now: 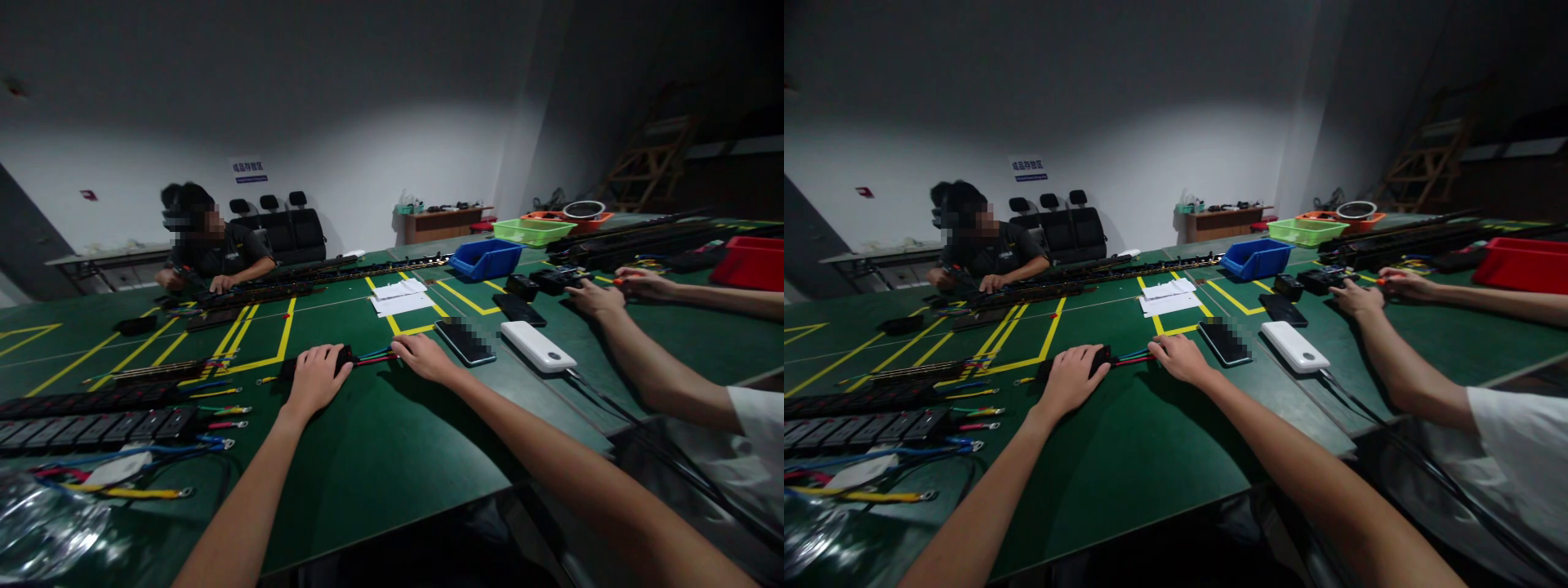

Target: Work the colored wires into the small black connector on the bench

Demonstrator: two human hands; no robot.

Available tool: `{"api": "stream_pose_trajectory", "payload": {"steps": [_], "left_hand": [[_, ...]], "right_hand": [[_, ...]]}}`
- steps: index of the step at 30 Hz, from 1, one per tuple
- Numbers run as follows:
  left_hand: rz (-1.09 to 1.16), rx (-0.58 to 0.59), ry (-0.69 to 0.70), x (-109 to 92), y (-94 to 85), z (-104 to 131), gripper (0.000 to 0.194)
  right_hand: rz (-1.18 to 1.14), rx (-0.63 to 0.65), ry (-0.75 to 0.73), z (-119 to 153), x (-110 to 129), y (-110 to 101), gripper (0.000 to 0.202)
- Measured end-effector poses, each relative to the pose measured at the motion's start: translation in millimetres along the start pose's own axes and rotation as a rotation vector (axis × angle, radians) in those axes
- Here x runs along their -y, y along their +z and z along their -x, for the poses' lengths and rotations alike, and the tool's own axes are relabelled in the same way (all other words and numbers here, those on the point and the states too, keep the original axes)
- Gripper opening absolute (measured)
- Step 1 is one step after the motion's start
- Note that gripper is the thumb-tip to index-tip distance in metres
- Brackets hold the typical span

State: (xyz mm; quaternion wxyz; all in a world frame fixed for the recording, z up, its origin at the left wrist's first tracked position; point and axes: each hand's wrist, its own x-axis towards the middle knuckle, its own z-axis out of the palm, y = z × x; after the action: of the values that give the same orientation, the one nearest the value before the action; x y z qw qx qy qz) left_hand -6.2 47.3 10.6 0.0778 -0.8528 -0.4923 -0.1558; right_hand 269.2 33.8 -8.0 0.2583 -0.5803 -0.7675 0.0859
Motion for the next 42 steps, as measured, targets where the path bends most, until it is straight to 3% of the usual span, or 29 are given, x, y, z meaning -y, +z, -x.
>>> {"api": "stream_pose_trajectory", "payload": {"steps": [11, 22, 27, 42], "left_hand": [[-0.033, -0.031, 0.014, 0.0, 1.4, 1.0, 0.054], [-0.016, -0.009, 0.004, -0.6, -0.2, 0.7, 0.054], [-0.021, -0.008, 0.002, -0.2, 0.6, 0.1, 0.055], [-0.015, -0.013, 0.008, -0.8, 0.4, 0.3, 0.054]], "right_hand": [[-0.223, -0.250, -0.223, -1.0, -6.6, 2.2, 0.042], [-0.030, -0.095, -0.041, -1.5, -8.7, 7.6, 0.046], [0.039, -0.024, -0.067, -1.2, -7.2, 6.4, 0.044], [0.101, -0.024, -0.042, -1.5, -5.4, 2.3, 0.046]]}}
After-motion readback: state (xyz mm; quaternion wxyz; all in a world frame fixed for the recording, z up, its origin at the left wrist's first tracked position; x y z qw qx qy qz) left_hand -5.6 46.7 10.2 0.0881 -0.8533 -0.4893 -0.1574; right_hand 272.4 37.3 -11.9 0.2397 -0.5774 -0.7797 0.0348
